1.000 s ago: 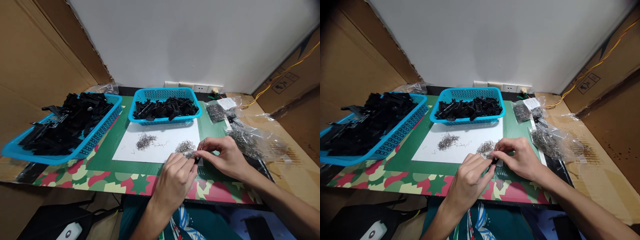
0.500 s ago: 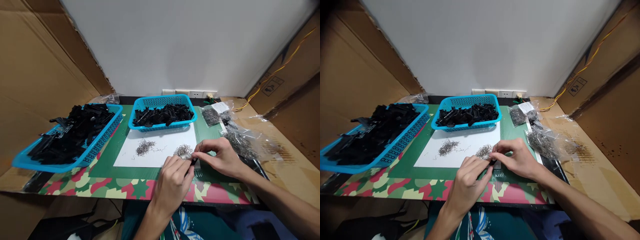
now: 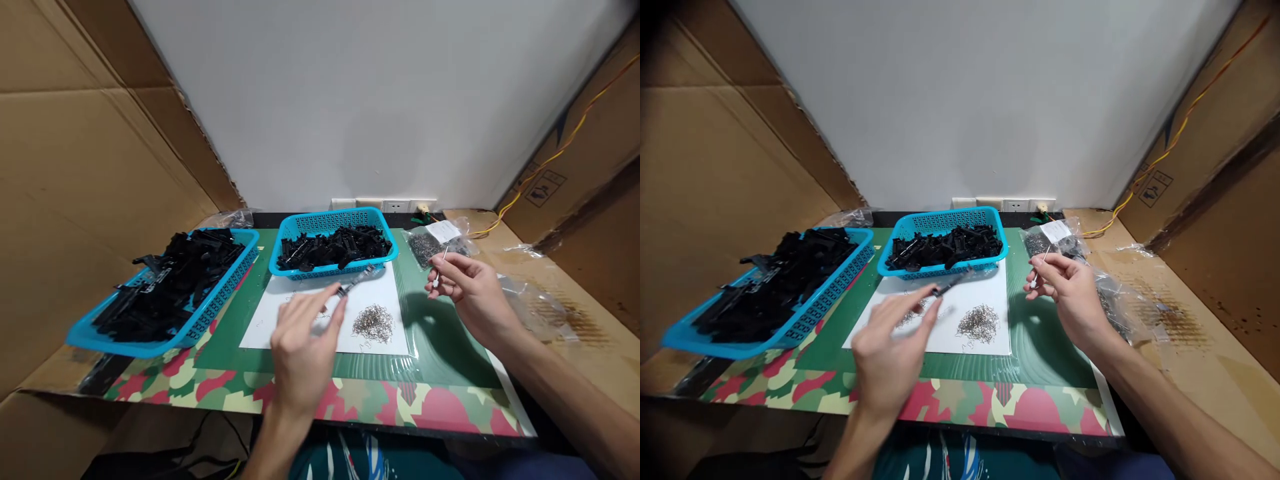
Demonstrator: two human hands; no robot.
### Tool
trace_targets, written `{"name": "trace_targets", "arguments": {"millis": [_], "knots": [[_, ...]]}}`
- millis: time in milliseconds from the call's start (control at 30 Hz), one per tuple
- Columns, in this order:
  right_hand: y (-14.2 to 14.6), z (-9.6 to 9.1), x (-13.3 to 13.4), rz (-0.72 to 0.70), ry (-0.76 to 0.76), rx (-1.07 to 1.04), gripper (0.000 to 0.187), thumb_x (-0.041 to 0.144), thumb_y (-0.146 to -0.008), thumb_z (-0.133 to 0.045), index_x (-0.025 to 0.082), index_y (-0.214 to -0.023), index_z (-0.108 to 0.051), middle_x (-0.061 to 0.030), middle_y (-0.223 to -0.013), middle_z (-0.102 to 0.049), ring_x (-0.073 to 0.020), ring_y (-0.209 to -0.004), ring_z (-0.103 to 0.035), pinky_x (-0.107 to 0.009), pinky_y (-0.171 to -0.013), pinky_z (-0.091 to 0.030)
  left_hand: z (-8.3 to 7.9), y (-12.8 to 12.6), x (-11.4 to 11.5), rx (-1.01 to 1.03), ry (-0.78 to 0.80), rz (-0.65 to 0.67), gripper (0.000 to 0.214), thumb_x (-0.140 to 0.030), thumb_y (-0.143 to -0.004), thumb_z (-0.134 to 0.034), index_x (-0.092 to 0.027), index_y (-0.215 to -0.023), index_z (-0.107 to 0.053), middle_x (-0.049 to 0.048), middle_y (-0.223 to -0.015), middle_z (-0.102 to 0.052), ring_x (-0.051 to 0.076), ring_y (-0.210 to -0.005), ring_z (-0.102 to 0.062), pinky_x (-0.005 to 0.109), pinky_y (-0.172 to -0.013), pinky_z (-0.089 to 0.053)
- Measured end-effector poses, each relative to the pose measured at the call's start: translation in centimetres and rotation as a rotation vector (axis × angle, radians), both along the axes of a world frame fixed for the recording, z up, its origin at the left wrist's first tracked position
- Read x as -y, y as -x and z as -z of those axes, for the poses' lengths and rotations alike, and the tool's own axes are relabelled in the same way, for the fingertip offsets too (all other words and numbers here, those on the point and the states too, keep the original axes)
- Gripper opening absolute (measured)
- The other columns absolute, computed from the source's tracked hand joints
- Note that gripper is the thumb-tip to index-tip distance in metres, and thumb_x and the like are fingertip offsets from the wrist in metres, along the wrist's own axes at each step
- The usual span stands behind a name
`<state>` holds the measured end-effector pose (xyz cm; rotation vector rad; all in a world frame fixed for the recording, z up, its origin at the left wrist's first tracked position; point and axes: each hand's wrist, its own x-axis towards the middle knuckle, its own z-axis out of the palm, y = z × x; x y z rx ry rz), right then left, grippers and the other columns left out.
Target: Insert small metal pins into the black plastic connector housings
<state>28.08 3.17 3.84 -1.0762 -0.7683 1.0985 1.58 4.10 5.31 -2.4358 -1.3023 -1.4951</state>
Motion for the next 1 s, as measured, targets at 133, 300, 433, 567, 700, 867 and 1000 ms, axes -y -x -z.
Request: {"name": "trace_targets", "arguments": {"millis": [133,300,433,567,700,867,1000], "knots": [[0.3,0.1,0.2,-0.081,0.052,0.006,0.03,0.043,-0.081,-0.09,0.018,-0.089,-0.076,-0.0011,-0.071,-0.068,-0.0134,-0.059,-0.065,-0.024,-0.052,-0.058,-3.0,2.1,-4.7,-0.111,-0.012,-0.311,0.018,-0.031,-0.098,-0.071,-0.021,-0.111,-0.079,0.0068,-0.097,-0.081,0.027,-0.083,-0.071,0.046,-0.086,-0.05],[0.5,-0.2,0.6,-0.21,0.041,0.108,0.032,0.047,-0.086,-0.085,0.018,-0.091,-0.074,-0.0016,-0.07,-0.068,-0.0149,-0.056,-0.065,-0.028,-0.053,-0.058,-4.4,2.9,-8.4,-0.278,0.123,-0.366,0.021,-0.031,-0.097,-0.069,-0.02,-0.112,-0.08,0.0104,-0.105,-0.081,0.033,-0.099,-0.069,0.048,-0.09,-0.048],[1.0,-0.1,0.6,-0.3,0.049,0.209,0.034,0.051,-0.09,-0.079,0.018,-0.094,-0.072,-0.0021,-0.069,-0.07,-0.0156,-0.055,-0.065,-0.029,-0.055,-0.057,-4.0,3.0,-8.2,-0.278,0.212,-0.153,0.026,-0.029,-0.106,-0.054,-0.023,-0.117,-0.077,0.0068,-0.131,-0.075,0.03,-0.119,-0.065,0.049,-0.102,-0.045],[1.6,0.6,0.3,-0.347,0.047,0.317,0.04,0.057,-0.092,-0.074,0.018,-0.097,-0.069,-0.0017,-0.068,-0.069,-0.0156,-0.056,-0.063,-0.029,-0.056,-0.053,-3.2,4.8,-7.1,-0.147,0.194,-0.111,0.032,-0.028,-0.108,-0.046,-0.021,-0.118,-0.075,0.0071,-0.129,-0.074,0.026,-0.121,-0.064,0.044,-0.107,-0.045],[1.8,1.3,0.1,-0.363,0.05,0.388,0.041,0.059,-0.094,-0.069,0.017,-0.097,-0.068,-0.0002,-0.065,-0.066,-0.0148,-0.055,-0.06,-0.029,-0.056,-0.049,-2.2,8.0,-6.1,-0.149,0.245,-0.262,0.025,-0.032,-0.102,-0.054,-0.021,-0.105,-0.076,0.0067,-0.108,-0.076,0.026,-0.099,-0.07,0.038,-0.088,-0.051],[1.9,1.5,0.2,-0.354,0.076,0.425,0.043,0.062,-0.092,-0.071,0.019,-0.093,-0.067,-0.0008,-0.064,-0.065,-0.0163,-0.054,-0.059,-0.029,-0.053,-0.049,-2.1,13.5,-5.7,-0.337,0.25,-0.602,0.028,-0.03,-0.1,-0.05,-0.022,-0.109,-0.075,0.0117,-0.113,-0.075,0.033,-0.098,-0.068,0.043,-0.084,-0.048],[2.0,1.5,0.4,-0.401,0.076,0.463,0.044,0.063,-0.093,-0.068,0.019,-0.092,-0.069,-0.0012,-0.063,-0.065,-0.0167,-0.054,-0.059,-0.03,-0.054,-0.05,-2.8,18.5,-7.3,-0.407,0.381,-0.717,0.027,-0.031,-0.098,-0.052,-0.025,-0.112,-0.075,0.0107,-0.107,-0.076,0.03,-0.087,-0.069,0.04,-0.075,-0.047]]}}
